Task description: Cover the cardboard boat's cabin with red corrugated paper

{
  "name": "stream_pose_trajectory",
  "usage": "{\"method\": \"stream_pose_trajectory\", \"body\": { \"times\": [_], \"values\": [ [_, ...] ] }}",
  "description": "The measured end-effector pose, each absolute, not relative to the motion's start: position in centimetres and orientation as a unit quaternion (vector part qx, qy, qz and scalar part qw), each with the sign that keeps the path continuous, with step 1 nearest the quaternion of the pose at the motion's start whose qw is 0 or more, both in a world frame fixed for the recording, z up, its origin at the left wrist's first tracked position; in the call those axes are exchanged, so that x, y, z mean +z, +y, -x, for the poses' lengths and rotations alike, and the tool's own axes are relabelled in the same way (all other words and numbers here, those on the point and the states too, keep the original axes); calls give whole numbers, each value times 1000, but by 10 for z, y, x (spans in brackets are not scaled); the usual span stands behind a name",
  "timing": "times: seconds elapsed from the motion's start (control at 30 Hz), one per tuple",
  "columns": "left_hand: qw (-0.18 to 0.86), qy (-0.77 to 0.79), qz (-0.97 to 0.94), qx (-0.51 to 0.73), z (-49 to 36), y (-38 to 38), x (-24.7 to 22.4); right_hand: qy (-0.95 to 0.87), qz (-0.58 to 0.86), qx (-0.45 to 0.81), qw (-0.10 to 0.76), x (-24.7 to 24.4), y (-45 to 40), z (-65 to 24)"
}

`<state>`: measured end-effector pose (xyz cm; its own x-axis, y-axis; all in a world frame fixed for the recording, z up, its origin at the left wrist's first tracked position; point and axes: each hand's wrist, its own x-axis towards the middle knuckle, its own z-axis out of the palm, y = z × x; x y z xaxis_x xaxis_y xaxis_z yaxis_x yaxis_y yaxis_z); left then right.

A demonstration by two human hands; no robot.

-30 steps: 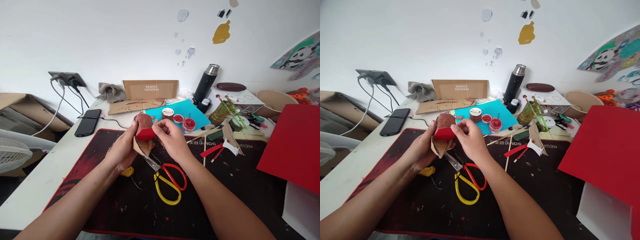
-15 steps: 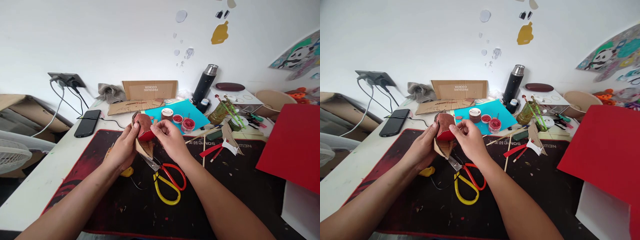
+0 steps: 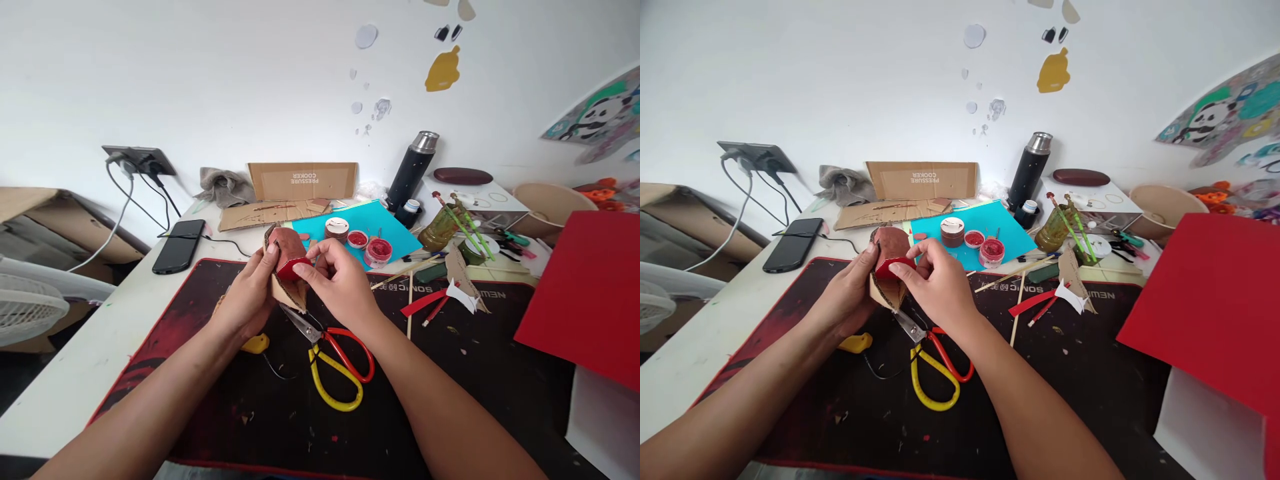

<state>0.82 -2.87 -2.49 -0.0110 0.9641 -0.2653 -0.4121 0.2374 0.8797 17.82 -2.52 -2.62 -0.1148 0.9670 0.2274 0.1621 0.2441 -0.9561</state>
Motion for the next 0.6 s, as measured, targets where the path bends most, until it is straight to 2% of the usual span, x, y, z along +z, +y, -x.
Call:
{"method": "stream_pose_trajectory", "body": {
  "times": [0.27, 0.6],
  "values": [
    [622, 473, -319, 536, -11, -31, -20, -666, 460, 324, 489, -28, -29, -177],
    [614, 480, -319, 539, -12, -31, -23, -670, 456, 333, 481, -27, -29, -176]
  ]
}}
